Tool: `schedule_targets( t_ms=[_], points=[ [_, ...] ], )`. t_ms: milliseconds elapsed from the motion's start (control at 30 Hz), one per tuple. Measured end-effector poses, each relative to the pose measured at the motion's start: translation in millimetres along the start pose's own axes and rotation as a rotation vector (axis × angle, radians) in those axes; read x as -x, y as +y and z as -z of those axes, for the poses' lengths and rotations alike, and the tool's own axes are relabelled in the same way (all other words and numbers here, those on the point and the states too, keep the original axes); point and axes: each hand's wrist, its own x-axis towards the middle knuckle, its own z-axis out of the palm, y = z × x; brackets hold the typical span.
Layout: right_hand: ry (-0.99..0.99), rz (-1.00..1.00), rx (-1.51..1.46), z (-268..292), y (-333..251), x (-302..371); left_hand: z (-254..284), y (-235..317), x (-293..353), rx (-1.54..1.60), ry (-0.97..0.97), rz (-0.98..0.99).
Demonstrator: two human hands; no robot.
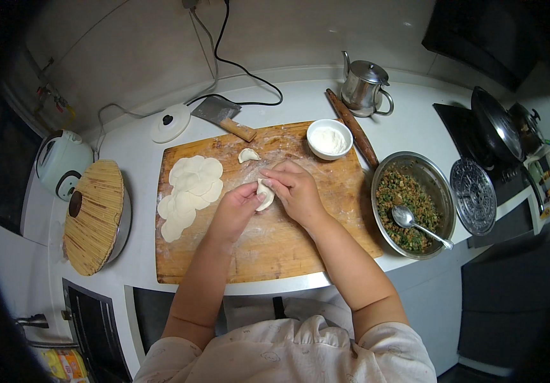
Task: The person rolls small dough balls into flat circular wrappers using a rolling pin on a wooden board. They then scoop a green vegetable filling from a metal bowl and place it onto the wrappers, folding and sealing the edges to form dumplings.
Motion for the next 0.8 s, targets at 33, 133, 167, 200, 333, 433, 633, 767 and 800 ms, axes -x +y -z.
schedule_targets(
  t_ms=[33, 133, 167, 200, 333, 433, 633, 767, 800],
  points=[
    [-0.006, -0.006, 0.003, 0, 1, 0, 0, 1, 0, -0.011, -0.018, 0.017],
    [-0.058, -0.056, -0.036, 1, 3, 1, 1, 3, 1, -0.052, -0.054, 0.051],
    [-0.082, -0.079, -0.057, 2, 4, 1, 1, 2, 1, -0.071, -0.053, 0.051],
    [-0.086, -0.091, -0.052, 2, 4, 0, 2, 1, 1, -0.091, -0.052, 0.051],
    [-0.116, -0.084, -0.005, 3, 3, 0, 2, -3, -2, -0.029, -0.042, 0.06],
    [-0.063, -0.038, 0.035, -1, 0, -1, -7, 0, 0, 0.045, 0.042, 0.045],
    [-0.167, -0.189, 0.202, 2, -4, 2, -8, 4, -1, 0.055, 0.089, -0.038],
    [-0.267, -0.186, 0.181, 0, -9, 2, 0, -2, -4, -0.021, 0.045, 0.006],
    [-0.259, -0.174, 0.187, 0, -8, 2, -1, -1, -4, -0.031, 0.046, 0.015]
  ],
)
